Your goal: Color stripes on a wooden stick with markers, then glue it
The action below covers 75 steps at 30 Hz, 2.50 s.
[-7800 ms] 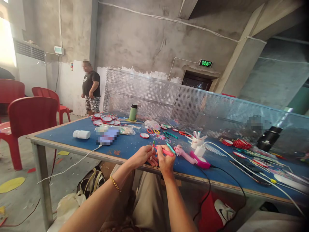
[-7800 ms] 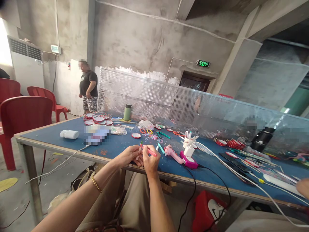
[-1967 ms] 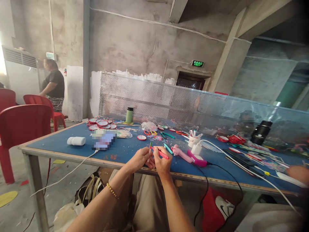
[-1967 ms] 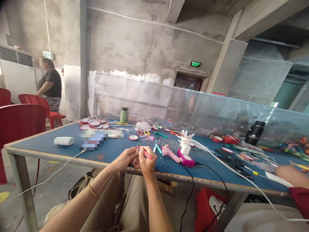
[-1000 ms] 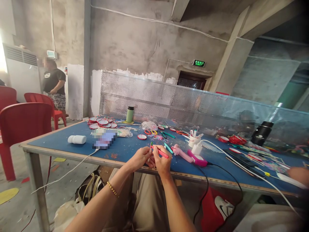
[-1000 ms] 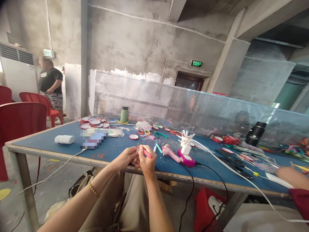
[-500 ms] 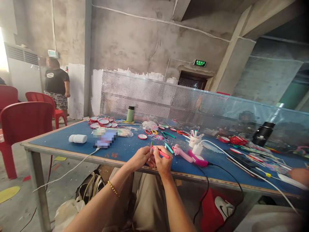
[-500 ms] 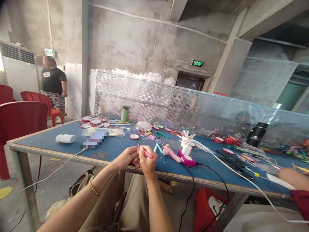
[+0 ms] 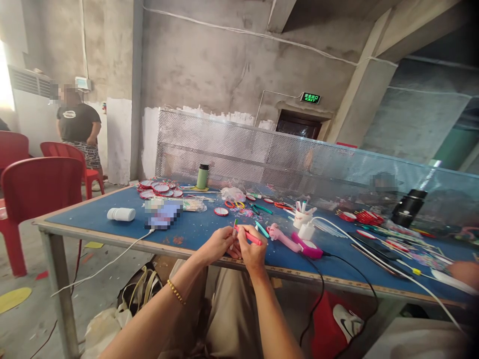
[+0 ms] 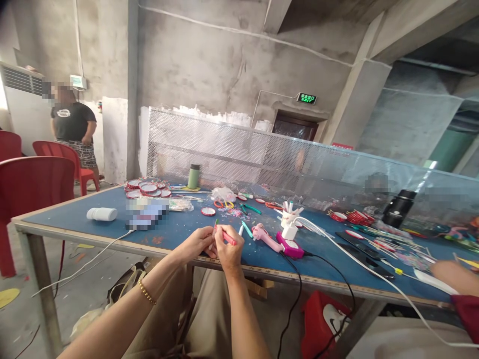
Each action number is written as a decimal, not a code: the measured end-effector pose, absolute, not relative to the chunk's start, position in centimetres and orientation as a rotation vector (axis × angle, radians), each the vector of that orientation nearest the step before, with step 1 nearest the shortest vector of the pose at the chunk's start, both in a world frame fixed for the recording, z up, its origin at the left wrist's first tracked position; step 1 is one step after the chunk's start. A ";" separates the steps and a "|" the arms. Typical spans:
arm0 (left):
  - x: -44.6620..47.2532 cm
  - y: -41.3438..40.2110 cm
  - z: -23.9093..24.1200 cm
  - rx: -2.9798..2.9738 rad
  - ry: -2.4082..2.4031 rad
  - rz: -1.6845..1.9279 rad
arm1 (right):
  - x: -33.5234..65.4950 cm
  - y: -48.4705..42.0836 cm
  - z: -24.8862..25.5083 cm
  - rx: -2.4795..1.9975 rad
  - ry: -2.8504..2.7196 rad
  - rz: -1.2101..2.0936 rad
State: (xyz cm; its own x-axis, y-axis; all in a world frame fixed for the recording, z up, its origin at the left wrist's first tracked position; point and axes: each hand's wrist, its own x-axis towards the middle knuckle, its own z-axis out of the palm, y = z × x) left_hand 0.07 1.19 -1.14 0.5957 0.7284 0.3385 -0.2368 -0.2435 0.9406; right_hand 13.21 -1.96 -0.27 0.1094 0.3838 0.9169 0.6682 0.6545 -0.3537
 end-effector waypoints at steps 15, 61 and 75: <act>0.0 1.2 -1.1 1.557 0.415 0.955 | 13.2 -1.8 -0.4 -0.912 -1.503 -0.252; 0.0 0.5 -0.6 1.513 0.415 0.991 | 13.1 -2.1 -0.5 -0.907 -1.491 -0.373; -0.2 0.2 -0.3 1.501 0.400 0.984 | 13.0 -2.0 -0.5 -0.896 -1.476 -0.392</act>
